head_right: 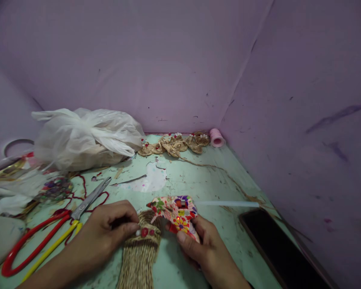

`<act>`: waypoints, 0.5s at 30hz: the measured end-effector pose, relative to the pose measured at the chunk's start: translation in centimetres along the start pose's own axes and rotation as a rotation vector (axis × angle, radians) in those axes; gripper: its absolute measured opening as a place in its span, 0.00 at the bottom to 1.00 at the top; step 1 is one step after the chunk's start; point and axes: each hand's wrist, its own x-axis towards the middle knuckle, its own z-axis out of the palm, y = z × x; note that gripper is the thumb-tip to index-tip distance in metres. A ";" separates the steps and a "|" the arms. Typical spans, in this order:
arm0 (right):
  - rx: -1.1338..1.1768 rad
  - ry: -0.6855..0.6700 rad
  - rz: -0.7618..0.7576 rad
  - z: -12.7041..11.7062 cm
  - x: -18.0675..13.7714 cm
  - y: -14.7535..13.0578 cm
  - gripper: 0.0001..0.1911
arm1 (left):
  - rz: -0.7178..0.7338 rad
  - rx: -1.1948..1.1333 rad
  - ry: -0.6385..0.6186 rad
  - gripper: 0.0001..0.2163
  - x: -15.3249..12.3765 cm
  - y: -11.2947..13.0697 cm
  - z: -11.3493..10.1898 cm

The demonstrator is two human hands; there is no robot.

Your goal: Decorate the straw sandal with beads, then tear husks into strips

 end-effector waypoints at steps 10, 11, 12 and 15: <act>-0.003 0.063 -0.027 -0.4 -0.4 0.4 0.19 | 0.034 0.064 0.128 0.07 -1.2 -0.1 -2.7; 0.001 0.076 -0.020 -0.5 -0.4 0.5 0.19 | 0.019 0.086 0.147 0.07 -1.6 -0.1 -3.2; 0.016 0.087 -0.010 -0.6 -0.3 0.6 0.19 | 0.001 0.112 0.152 0.06 -2.0 -0.2 -3.7; 0.098 0.113 0.030 -0.6 0.0 0.7 0.17 | -0.060 0.196 0.026 0.05 -3.8 -0.7 -4.7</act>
